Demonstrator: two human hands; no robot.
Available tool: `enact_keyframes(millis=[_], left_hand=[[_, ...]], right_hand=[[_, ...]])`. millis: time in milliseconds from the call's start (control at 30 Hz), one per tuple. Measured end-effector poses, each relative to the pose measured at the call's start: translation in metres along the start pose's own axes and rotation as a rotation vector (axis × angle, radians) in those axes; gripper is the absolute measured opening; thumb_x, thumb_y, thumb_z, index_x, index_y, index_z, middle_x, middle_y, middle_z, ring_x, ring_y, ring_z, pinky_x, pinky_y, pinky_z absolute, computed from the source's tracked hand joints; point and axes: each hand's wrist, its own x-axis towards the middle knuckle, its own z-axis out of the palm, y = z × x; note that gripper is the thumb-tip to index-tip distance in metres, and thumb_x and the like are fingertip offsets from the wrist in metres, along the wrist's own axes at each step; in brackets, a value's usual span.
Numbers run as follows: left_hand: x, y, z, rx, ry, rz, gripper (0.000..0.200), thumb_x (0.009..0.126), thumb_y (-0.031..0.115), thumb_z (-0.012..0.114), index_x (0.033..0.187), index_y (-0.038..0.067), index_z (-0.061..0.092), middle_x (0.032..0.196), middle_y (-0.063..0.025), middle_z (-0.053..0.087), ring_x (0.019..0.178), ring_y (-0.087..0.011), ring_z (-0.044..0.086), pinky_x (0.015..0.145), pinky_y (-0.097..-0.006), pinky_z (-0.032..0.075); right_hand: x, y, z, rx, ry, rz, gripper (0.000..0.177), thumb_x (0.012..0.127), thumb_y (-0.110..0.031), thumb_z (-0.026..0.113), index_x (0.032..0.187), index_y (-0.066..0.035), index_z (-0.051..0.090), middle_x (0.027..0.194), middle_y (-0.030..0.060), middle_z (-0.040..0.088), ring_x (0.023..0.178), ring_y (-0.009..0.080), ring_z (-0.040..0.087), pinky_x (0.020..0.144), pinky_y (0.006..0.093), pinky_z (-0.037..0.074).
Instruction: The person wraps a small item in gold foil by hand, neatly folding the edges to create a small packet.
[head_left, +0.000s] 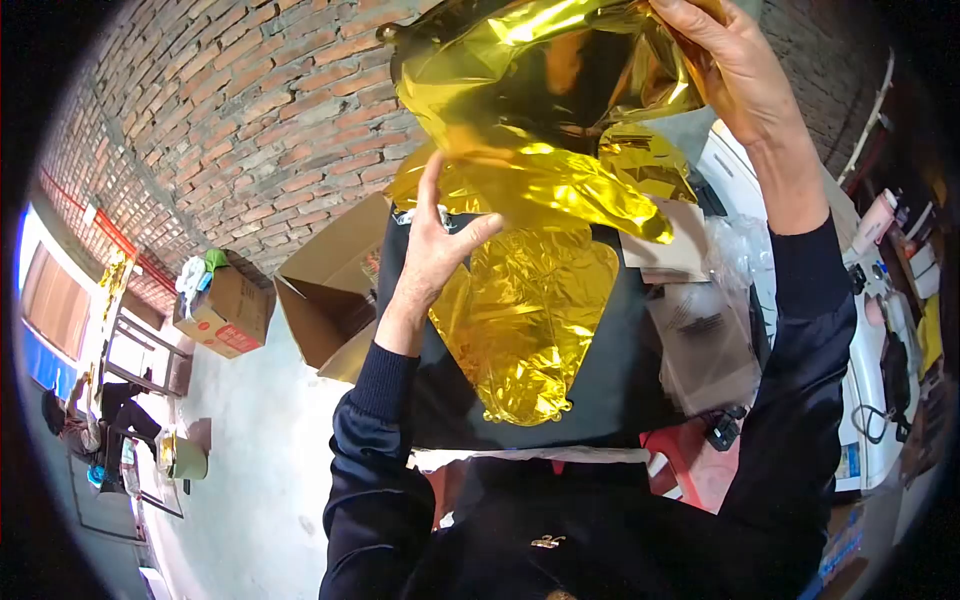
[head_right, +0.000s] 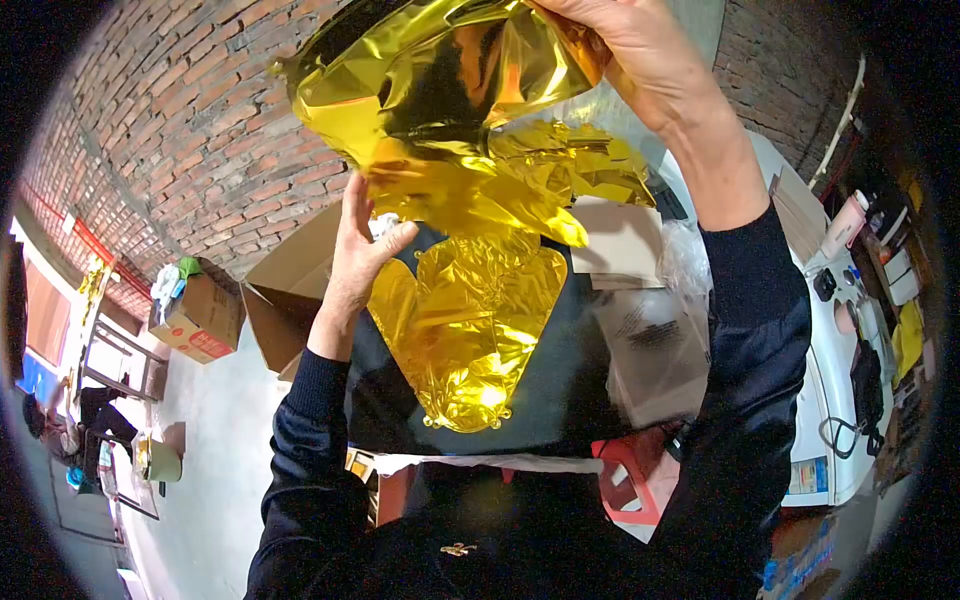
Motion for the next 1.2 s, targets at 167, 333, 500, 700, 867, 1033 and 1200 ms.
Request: enact_keyframes(millis=[167, 333, 500, 700, 867, 1033, 1200], left_hand=[[-0.031, -0.001, 0.013, -0.419, -0.249, -0.346, 0.064, 0.090, 0.018, 0.081, 0.144, 0.002, 0.052, 0.136, -0.0077, 0.063, 0.122, -0.0186, 0.061, 0.105, -0.0341, 0.049], [-0.107, 0.008, 0.053, -0.540, -0.346, -0.620, 0.027, 0.095, 0.024, 0.080, 0.113, 0.004, 0.075, 0.102, 0.0009, 0.076, 0.092, -0.0079, 0.067, 0.087, -0.0268, 0.053], [-0.172, 0.000, 0.051, -0.429, -0.397, -0.923, 0.029, 0.103, 0.031, 0.071, 0.112, 0.003, 0.074, 0.101, 0.0021, 0.074, 0.085, -0.0038, 0.064, 0.078, -0.0227, 0.050], [-0.202, -0.004, 0.035, -0.429, -0.093, -1.082, 0.020, 0.102, 0.022, 0.071, 0.098, 0.003, 0.072, 0.079, 0.0049, 0.066, 0.065, -0.0054, 0.060, 0.063, -0.0225, 0.050], [-0.206, -0.026, 0.023, -0.586, 0.023, -1.037, 0.027, 0.104, 0.020, 0.067, 0.122, 0.000, 0.066, 0.093, 0.0019, 0.070, 0.077, -0.0065, 0.066, 0.073, -0.0242, 0.055], [-0.201, -0.029, 0.023, -0.626, 0.057, -0.983, 0.035, 0.107, 0.020, 0.062, 0.134, -0.002, 0.060, 0.119, -0.0069, 0.072, 0.099, -0.0116, 0.069, 0.087, -0.0266, 0.055], [-0.222, -0.036, 0.031, -0.563, 0.047, -1.005, 0.027, 0.109, 0.019, 0.058, 0.127, 0.000, 0.064, 0.101, 0.0027, 0.065, 0.084, -0.0032, 0.056, 0.074, -0.0229, 0.044]], right_hand=[[0.008, 0.019, -0.017, 0.113, 0.030, 0.050, 0.026, 0.100, -0.008, 0.071, 0.124, 0.002, 0.067, 0.110, 0.0082, 0.074, 0.097, 0.0147, 0.072, 0.088, 0.0266, 0.059], [0.004, 0.104, -0.066, -0.692, 0.193, 0.033, 0.039, 0.098, -0.035, 0.072, 0.119, -0.002, 0.074, 0.090, -0.0043, 0.071, 0.074, 0.0050, 0.060, 0.062, 0.0251, 0.048], [-0.060, 0.213, -0.120, -0.760, 0.173, 0.553, 0.034, 0.097, -0.031, 0.072, 0.116, -0.003, 0.074, 0.091, 0.0005, 0.070, 0.079, 0.0086, 0.061, 0.069, 0.0271, 0.048], [-0.125, 0.325, -0.138, -0.344, 0.283, 0.724, 0.031, 0.094, -0.027, 0.078, 0.111, -0.001, 0.071, 0.094, 0.0014, 0.071, 0.081, 0.0107, 0.065, 0.072, 0.0316, 0.051], [-0.121, 0.376, -0.129, -0.565, 0.296, 0.814, 0.042, 0.095, -0.032, 0.077, 0.119, 0.002, 0.070, 0.103, 0.0039, 0.071, 0.086, 0.0111, 0.064, 0.073, 0.0320, 0.050], [-0.115, 0.408, -0.135, -0.610, 0.253, 0.795, 0.047, 0.095, -0.034, 0.077, 0.122, 0.004, 0.069, 0.103, 0.0059, 0.072, 0.087, 0.0136, 0.065, 0.078, 0.0327, 0.051], [-0.111, 0.408, -0.123, -0.820, 0.077, 0.848, 0.050, 0.095, -0.033, 0.077, 0.122, 0.008, 0.067, 0.104, 0.0089, 0.073, 0.088, 0.0150, 0.065, 0.081, 0.0341, 0.052]])
